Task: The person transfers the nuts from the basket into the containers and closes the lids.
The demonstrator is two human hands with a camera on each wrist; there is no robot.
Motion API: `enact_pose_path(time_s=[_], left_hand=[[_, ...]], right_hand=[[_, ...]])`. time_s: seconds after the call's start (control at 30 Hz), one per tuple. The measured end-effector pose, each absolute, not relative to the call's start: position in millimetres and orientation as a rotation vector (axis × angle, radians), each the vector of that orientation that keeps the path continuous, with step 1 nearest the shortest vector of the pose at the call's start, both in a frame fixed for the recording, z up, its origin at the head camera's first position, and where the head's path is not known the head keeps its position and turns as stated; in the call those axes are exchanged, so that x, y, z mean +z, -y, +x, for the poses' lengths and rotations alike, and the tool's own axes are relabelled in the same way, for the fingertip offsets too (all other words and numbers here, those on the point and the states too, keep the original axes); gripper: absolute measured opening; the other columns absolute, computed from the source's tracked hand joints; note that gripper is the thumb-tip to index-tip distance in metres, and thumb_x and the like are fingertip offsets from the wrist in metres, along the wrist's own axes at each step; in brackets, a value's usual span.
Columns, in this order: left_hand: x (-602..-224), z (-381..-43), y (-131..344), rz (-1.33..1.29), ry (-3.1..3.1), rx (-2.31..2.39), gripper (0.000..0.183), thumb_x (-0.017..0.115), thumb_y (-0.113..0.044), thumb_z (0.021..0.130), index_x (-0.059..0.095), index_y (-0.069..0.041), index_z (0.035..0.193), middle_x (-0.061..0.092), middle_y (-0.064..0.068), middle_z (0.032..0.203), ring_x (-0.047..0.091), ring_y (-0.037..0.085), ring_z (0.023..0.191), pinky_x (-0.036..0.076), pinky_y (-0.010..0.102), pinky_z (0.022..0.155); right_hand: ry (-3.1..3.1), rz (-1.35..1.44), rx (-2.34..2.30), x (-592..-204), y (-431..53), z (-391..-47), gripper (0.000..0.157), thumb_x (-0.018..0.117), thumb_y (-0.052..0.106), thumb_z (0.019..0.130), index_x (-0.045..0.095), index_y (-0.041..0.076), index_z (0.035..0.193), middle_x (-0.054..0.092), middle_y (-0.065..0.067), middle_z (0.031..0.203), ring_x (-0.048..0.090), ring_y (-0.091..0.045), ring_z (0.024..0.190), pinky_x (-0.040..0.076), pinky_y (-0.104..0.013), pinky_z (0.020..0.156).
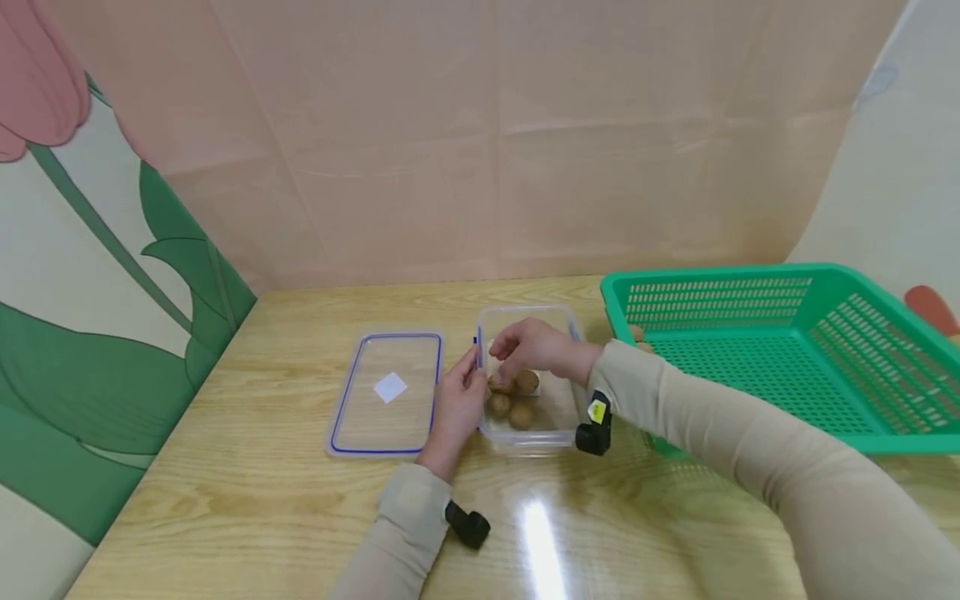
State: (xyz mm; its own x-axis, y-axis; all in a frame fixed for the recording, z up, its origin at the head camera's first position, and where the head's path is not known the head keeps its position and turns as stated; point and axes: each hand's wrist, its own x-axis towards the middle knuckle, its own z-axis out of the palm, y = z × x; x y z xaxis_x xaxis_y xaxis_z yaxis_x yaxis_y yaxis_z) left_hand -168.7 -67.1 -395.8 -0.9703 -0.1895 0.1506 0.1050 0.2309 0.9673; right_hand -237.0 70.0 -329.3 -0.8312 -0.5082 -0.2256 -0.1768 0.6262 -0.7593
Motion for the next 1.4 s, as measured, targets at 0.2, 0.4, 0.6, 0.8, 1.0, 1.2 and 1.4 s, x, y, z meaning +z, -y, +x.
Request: enact_pose_path(time_s=[0.2, 0.4, 0.6, 0.8, 1.0, 1.2, 1.4], left_hand=[[-396.7, -168.9, 68.6, 0.061, 2.279, -1.782, 0.042, 0.05, -0.006, 0.089, 0.05, -0.003, 0.131, 0.053, 0.014, 0.13, 0.051, 0.022, 0.119, 0.046, 0.032, 0.098], [-396.2, -168.6, 70.7, 0.123, 2.313, -1.773, 0.044, 0.05, -0.009, 0.089, 0.049, -0.008, 0.133, 0.051, 0.008, 0.133, 0.048, 0.021, 0.123, 0.042, 0.033, 0.102], [-395.2, -168.0, 71.8, 0.144, 2.326, -1.772, 0.044, 0.05, -0.01, 0.089, 0.049, -0.009, 0.133, 0.05, 0.007, 0.135, 0.047, 0.021, 0.124, 0.042, 0.033, 0.102], [-394.9, -168.2, 72.2, 0.152, 2.332, -1.767, 0.044, 0.05, -0.01, 0.089, 0.049, -0.009, 0.133, 0.05, 0.008, 0.135, 0.047, 0.022, 0.125, 0.042, 0.034, 0.103], [-395.9, -167.6, 72.5, 0.144, 2.324, -1.775, 0.044, 0.05, -0.01, 0.089, 0.049, -0.008, 0.133, 0.049, 0.009, 0.135, 0.046, 0.022, 0.125, 0.04, 0.034, 0.104], [-396.1, -167.5, 72.3, 0.141, 2.319, -1.778, 0.044, 0.05, -0.01, 0.089, 0.049, -0.008, 0.133, 0.049, 0.009, 0.135, 0.046, 0.023, 0.125, 0.04, 0.034, 0.104], [-395.1, -167.9, 72.3, 0.142, 2.313, -1.796, 0.044, 0.05, -0.01, 0.09, 0.048, -0.008, 0.134, 0.049, 0.009, 0.136, 0.045, 0.023, 0.126, 0.04, 0.034, 0.104]], right_hand=[[-2.403, -0.518, -1.289, -305.0, -83.0, -243.2, 0.039, 0.07, 0.007, 0.079, 0.059, -0.004, 0.114, 0.06, -0.02, 0.116, 0.058, -0.027, 0.106, 0.048, -0.037, 0.094], [-2.366, -0.509, -1.364, -284.9, -104.1, -246.7, 0.038, 0.066, 0.012, 0.084, 0.055, 0.0, 0.119, 0.057, -0.016, 0.12, 0.051, -0.028, 0.113, 0.04, -0.043, 0.103], [-2.311, -0.554, -1.401, -277.1, -132.0, -249.4, 0.039, 0.064, 0.014, 0.085, 0.054, -0.001, 0.12, 0.059, -0.012, 0.118, 0.051, -0.025, 0.114, 0.036, -0.044, 0.106], [-2.265, -0.62, -1.413, -276.0, -164.7, -255.4, 0.042, 0.065, 0.016, 0.086, 0.052, -0.003, 0.121, 0.062, 0.001, 0.111, 0.055, -0.013, 0.108, 0.039, -0.034, 0.103], [-2.333, -0.599, -1.462, -281.7, -198.0, -259.9, 0.038, 0.065, 0.016, 0.086, 0.057, 0.001, 0.119, 0.065, 0.01, 0.103, 0.059, -0.009, 0.102, 0.048, -0.017, 0.086], [-2.462, -0.493, -1.511, -294.1, -227.9, -268.7, 0.042, 0.066, 0.019, 0.085, 0.055, -0.001, 0.121, 0.065, 0.003, 0.107, 0.059, -0.005, 0.096, 0.047, -0.021, 0.087], [-2.514, -0.431, -1.402, -303.6, -245.8, -273.5, 0.048, 0.068, 0.023, 0.084, 0.053, 0.0, 0.123, 0.064, 0.0, 0.112, 0.059, -0.004, 0.096, 0.044, -0.029, 0.094]])
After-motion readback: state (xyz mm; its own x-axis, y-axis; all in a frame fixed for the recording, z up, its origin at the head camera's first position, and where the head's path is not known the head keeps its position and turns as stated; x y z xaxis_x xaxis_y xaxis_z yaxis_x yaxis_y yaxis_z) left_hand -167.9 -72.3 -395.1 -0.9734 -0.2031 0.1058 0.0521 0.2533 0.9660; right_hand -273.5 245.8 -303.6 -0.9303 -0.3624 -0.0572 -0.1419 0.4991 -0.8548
